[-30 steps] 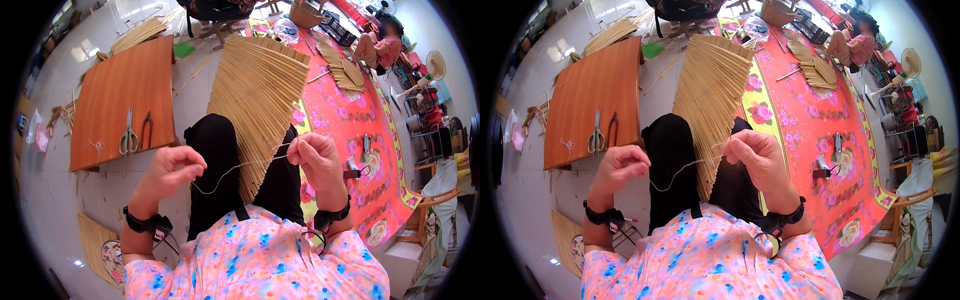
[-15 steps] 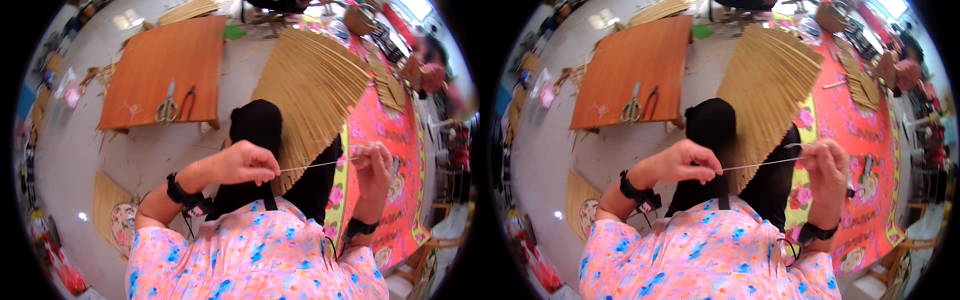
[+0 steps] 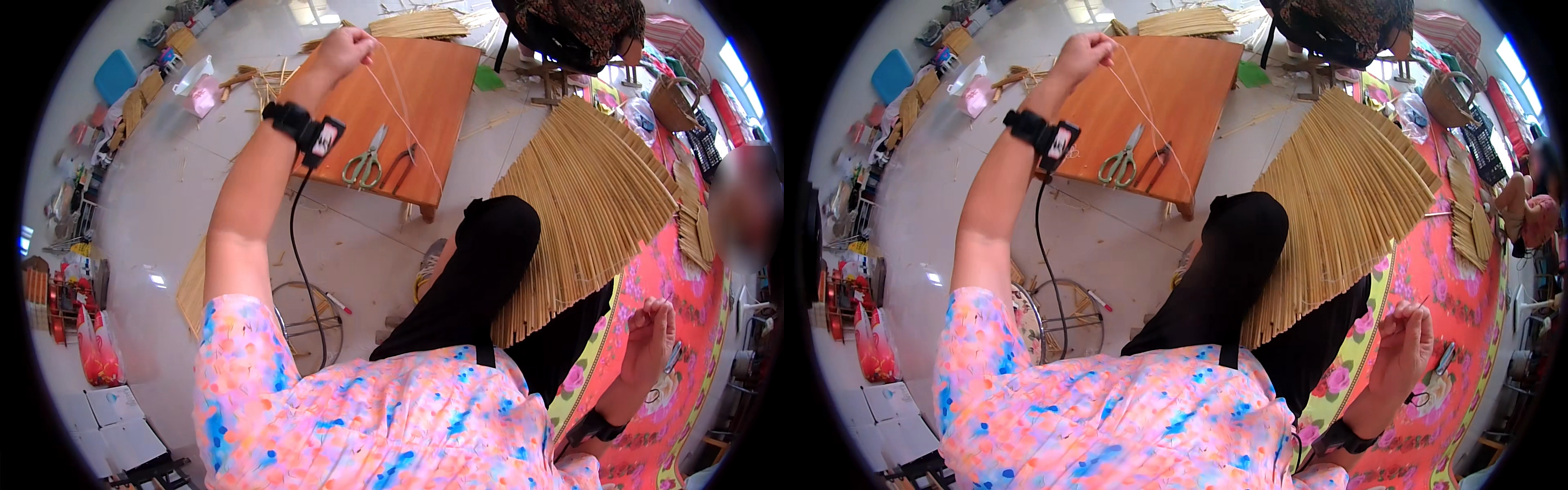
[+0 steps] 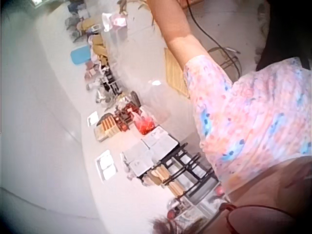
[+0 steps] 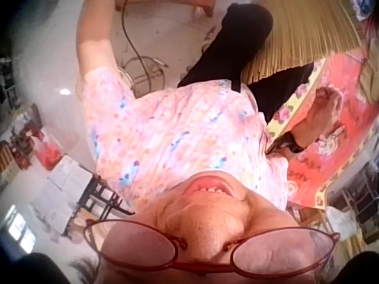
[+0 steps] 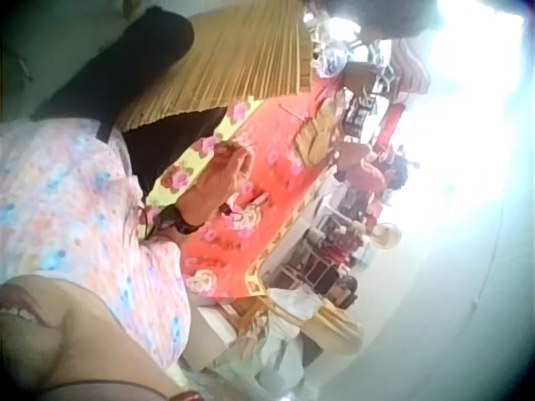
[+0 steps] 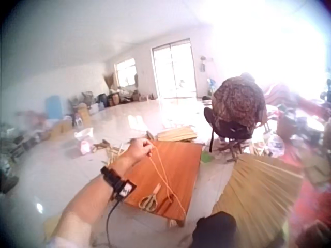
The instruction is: The person assembles bamboo fans by weaving white thread through individual bamboo slats, using scissors to trim excess thread, and handling a roll of thread while working on a floral mat.
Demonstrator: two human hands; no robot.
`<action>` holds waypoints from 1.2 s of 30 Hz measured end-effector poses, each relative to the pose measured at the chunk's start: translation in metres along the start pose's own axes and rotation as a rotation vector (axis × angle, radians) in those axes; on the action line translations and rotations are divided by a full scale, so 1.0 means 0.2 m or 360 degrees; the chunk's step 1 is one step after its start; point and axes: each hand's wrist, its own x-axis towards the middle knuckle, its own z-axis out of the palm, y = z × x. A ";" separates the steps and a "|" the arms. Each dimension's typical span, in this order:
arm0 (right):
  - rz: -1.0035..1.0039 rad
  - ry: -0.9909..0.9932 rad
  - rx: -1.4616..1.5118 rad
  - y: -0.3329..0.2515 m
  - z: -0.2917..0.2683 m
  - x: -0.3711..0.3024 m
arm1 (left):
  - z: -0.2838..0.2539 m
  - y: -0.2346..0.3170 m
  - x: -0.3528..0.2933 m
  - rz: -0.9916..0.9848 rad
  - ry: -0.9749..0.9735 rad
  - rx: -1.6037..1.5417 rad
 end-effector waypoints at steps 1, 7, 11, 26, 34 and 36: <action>-0.0006 0.0103 -0.0029 0.01 0.02 -0.01 | -0.07 -0.06 0.08 -0.0021 0.0110 0.0020; 0.0016 0.0225 -0.0037 0.01 -0.06 -0.07 | -0.28 -0.17 0.27 0.0117 0.0429 0.0502; 0.0150 0.0381 -0.0116 0.02 -0.02 -0.08 | -0.21 -0.37 0.24 0.0105 0.0008 0.0797; -0.0071 0.0145 -0.0652 0.18 0.10 0.20 | 0.64 0.30 -0.77 0.0406 -0.0298 0.0459; -0.0275 0.0124 -0.0392 0.21 0.16 0.29 | 0.70 0.45 -1.01 0.0347 -0.0389 0.0099; -0.0350 0.0151 -0.0257 0.21 0.16 0.30 | 0.70 0.45 -1.05 0.0215 -0.0420 -0.0049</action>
